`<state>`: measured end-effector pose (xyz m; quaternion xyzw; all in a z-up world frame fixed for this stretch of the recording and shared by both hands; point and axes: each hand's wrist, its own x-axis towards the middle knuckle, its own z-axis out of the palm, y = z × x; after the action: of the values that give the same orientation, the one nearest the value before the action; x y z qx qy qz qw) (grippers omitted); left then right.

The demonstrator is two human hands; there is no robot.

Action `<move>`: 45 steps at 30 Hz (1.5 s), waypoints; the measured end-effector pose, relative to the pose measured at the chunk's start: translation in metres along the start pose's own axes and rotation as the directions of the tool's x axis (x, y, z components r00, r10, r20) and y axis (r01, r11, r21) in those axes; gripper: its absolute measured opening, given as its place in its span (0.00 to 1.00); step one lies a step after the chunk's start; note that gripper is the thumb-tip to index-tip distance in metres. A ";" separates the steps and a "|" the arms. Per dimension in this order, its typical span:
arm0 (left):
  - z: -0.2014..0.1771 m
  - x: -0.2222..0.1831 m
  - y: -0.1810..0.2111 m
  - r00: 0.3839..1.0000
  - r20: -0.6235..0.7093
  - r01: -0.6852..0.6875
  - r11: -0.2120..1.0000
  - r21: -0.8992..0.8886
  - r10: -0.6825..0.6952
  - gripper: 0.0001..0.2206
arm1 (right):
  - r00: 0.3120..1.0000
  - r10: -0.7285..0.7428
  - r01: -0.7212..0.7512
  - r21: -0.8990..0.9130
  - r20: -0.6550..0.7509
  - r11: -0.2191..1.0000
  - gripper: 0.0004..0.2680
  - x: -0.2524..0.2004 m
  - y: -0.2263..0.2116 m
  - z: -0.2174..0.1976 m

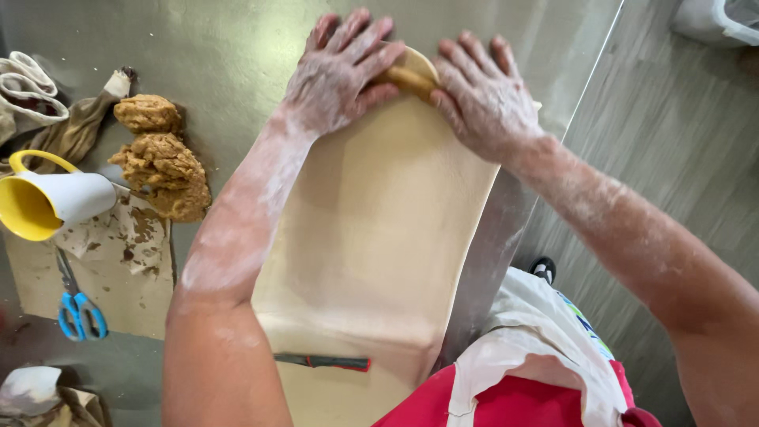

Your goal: The person portions pieces of filling by hand, rolls them into long cylinders, places them onto rectangles of dough, and then rolls the dough around the filling before cutting individual portions with a knife.

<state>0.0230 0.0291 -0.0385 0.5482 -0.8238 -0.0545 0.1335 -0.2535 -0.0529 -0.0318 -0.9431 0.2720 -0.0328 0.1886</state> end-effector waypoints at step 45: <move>0.009 0.002 -0.005 0.990 -0.061 -0.126 0.992 0.006 0.126 0.25 | 0.975 -0.049 0.060 0.045 -0.218 0.997 0.16 -0.030 0.012 0.003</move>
<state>0.0240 0.0245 -0.0483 0.4968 -0.8523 -0.0280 0.1614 -0.2845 -0.0459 -0.0375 -0.9358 0.2642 -0.1475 0.1809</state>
